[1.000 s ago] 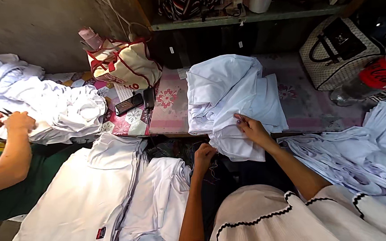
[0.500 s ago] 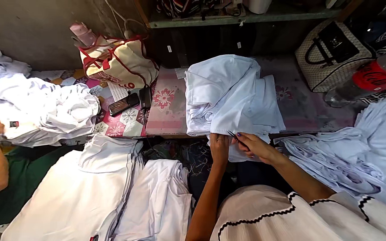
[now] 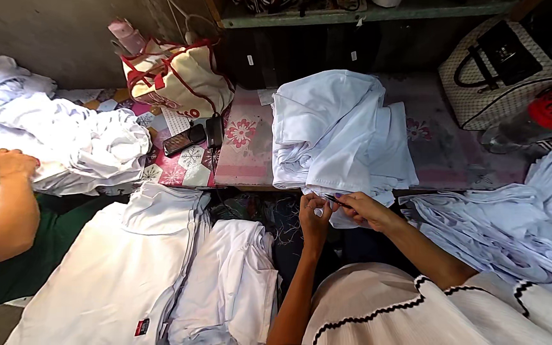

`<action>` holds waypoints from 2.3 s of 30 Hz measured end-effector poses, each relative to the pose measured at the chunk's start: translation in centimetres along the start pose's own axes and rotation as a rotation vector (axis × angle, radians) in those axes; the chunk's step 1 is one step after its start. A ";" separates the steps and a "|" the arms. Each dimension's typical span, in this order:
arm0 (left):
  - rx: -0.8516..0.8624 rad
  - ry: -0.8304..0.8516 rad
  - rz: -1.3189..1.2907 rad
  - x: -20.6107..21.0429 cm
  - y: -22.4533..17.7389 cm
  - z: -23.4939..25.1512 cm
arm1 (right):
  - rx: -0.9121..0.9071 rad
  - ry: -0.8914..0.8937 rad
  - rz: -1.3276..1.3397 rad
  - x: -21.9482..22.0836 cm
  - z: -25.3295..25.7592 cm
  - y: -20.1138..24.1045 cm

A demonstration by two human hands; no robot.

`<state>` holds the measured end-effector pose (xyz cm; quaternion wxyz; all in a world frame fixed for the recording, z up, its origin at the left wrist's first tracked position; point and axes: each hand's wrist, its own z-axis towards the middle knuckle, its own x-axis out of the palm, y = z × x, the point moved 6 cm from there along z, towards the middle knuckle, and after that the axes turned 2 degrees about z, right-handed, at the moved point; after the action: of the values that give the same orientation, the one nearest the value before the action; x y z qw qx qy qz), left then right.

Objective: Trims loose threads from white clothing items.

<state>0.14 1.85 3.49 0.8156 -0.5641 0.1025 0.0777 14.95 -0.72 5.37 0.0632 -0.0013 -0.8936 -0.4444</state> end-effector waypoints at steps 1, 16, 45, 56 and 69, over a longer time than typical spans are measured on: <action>-0.001 -0.004 0.007 0.0 0.1 -0.1 | -0.004 -0.016 0.006 -0.1 0.2 -0.1; 0.159 -0.156 0.347 1.6 1.7 1.7 | -0.091 -0.033 0.000 0.0 0.3 0.8; -0.509 0.030 -0.615 -0.9 1.8 1.5 | -0.076 0.108 -0.024 1.0 1.0 1.6; -0.471 0.022 -0.491 -1.9 1.5 0.8 | -0.031 0.098 -0.039 1.8 1.3 1.1; -0.501 -0.074 -0.725 -0.6 1.8 -1.3 | -0.103 0.026 -0.017 0.6 0.7 1.4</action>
<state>-0.96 1.23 1.56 0.6313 -0.7408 -0.1533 -0.1707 14.32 0.63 6.20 0.0711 0.0090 -0.8686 -0.4904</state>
